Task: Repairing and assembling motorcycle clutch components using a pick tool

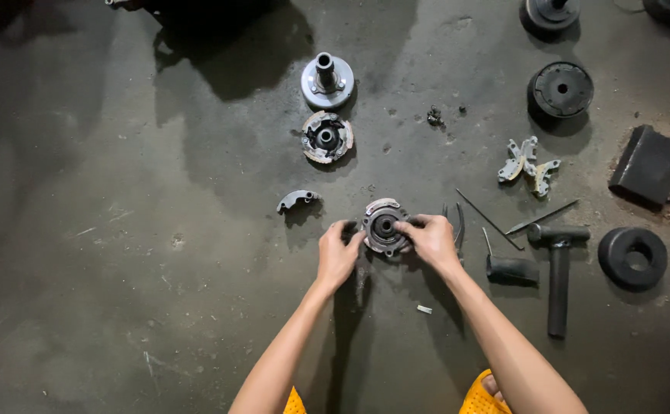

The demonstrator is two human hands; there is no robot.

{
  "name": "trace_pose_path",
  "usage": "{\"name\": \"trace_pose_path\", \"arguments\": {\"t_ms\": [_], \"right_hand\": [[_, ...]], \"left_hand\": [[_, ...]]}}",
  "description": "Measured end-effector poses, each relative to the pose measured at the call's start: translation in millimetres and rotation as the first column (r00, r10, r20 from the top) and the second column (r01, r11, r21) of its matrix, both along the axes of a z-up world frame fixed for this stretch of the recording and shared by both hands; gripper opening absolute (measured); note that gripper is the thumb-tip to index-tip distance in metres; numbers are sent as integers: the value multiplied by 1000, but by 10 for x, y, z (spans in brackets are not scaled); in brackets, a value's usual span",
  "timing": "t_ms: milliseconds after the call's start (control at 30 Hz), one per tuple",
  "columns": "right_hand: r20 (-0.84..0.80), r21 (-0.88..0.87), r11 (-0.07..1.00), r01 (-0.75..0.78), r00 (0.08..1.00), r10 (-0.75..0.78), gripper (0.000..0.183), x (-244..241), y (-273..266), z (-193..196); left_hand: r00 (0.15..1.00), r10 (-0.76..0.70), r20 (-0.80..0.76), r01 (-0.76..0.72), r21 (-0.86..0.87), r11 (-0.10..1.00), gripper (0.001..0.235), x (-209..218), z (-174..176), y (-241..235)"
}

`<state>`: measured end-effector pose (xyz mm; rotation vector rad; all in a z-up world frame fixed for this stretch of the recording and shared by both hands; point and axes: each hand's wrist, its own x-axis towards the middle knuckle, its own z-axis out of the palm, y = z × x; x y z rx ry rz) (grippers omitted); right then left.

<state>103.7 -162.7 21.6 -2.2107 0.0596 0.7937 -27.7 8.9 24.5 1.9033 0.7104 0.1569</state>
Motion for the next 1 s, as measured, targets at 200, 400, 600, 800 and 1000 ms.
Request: {"name": "trace_pose_path", "arguments": {"t_ms": [200,400,600,800,1000], "right_hand": [[-48,-14,1000,19,999,-20,25,53,22,26],[-139,66,997,35,990,-25,30,106,101,229],[-106,87,995,51,993,-42,28,127,107,273],[75,-183,979,-91,992,106,47,169,113,210],[64,-249,966,-76,993,94,54,160,129,486]], "left_hand": [[993,22,-116,-24,-20,1000,31,253,-112,-27],[977,88,-196,-110,-108,988,29,208,-294,-17],[972,91,-215,-115,-101,988,28,217,-269,5],[964,108,-241,-135,-99,986,26,229,-351,-12],[964,116,-240,-139,-81,987,29,261,-278,-33]]}}
